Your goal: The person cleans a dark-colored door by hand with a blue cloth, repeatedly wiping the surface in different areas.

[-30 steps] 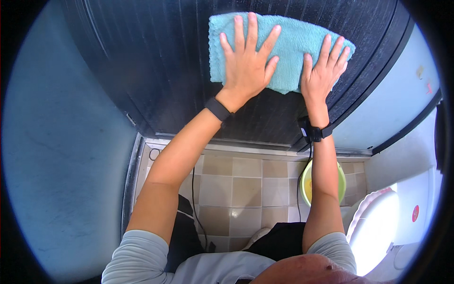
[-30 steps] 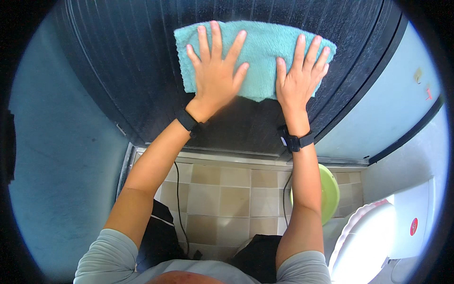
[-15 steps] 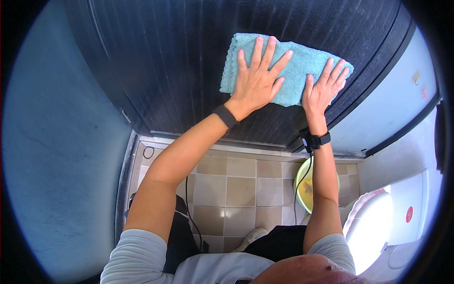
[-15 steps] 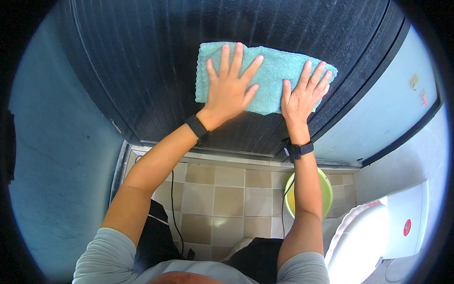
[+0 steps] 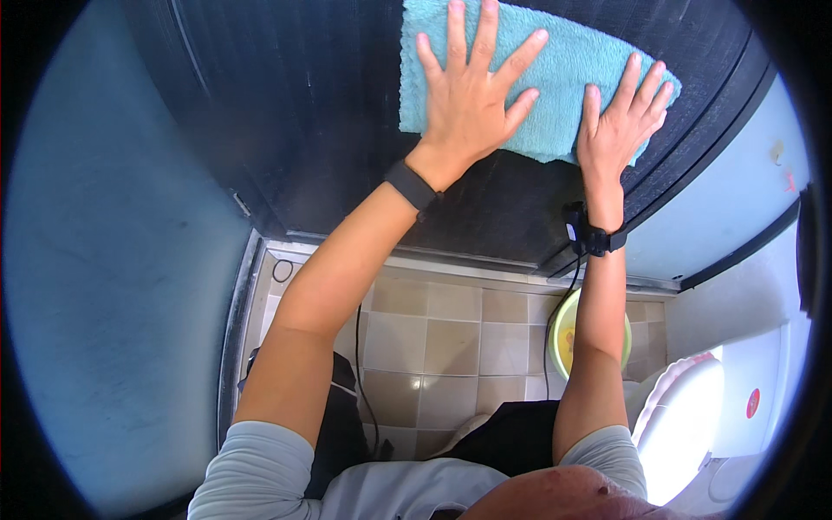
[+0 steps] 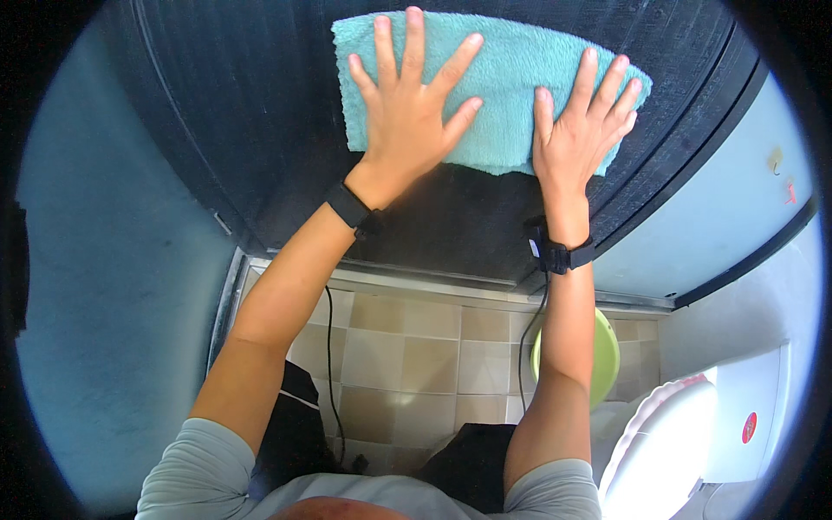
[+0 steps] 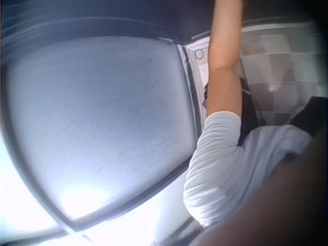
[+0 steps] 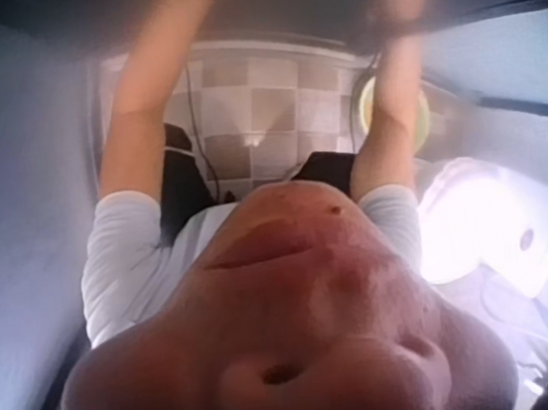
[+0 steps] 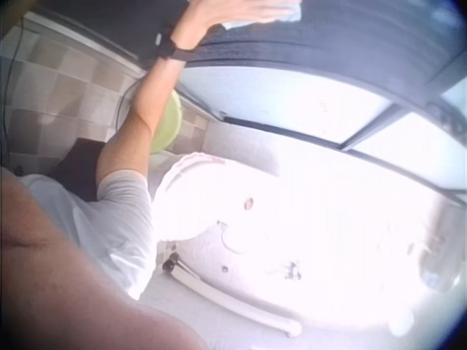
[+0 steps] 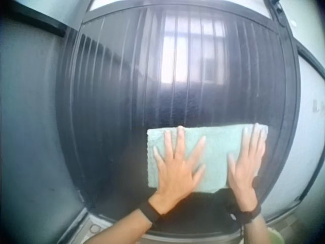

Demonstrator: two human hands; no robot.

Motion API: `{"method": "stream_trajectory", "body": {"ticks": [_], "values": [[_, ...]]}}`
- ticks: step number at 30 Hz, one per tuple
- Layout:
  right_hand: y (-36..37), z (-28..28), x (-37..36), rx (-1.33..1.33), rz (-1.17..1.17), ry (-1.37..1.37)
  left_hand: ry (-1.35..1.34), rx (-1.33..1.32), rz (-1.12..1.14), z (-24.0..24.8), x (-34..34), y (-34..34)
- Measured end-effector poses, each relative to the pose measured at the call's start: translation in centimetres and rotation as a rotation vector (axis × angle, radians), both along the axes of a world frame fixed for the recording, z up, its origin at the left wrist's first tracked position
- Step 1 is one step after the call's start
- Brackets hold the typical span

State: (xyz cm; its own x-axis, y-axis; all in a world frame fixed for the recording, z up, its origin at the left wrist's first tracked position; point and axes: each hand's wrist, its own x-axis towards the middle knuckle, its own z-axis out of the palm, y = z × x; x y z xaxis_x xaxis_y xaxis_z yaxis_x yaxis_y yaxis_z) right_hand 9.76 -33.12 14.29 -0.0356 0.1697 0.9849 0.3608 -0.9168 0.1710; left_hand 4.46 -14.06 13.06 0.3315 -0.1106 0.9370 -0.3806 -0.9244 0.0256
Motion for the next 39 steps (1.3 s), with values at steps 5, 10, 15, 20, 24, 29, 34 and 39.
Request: {"method": "stream_trajectory", "body": {"ticks": [5,10,15,20,24,29,34,39], "values": [[3.3,2.0,-0.4,-0.035,0.056,-0.051,-0.064,-0.024,0.067,0.9,-0.2,2.7],[7.4,3.2,-4.0,-0.005,-0.051,0.120,-0.079,-0.032,0.163,0.6,-0.4,5.7],[10.1,2.8,-4.7,-0.033,0.015,0.189,-0.216,0.018,0.160,-1.8,1.3,9.3],[11.8,0.4,-3.5,-0.101,0.109,0.165,-0.127,0.055,0.140,-3.9,1.2,11.3],[12.5,-3.4,-2.2,-0.101,0.146,0.132,-0.088,0.081,0.111,-5.5,1.1,11.0],[10.5,-5.5,-2.8,-0.133,0.114,0.205,-0.057,0.089,0.104,-7.0,1.0,8.8],[7.7,-6.6,-2.9,-0.160,0.062,0.257,0.010,0.109,0.037,-7.8,1.1,6.3],[3.9,-7.2,-2.2,-0.143,0.022,0.269,0.059,0.098,-0.046,-7.4,1.2,2.5]]}}
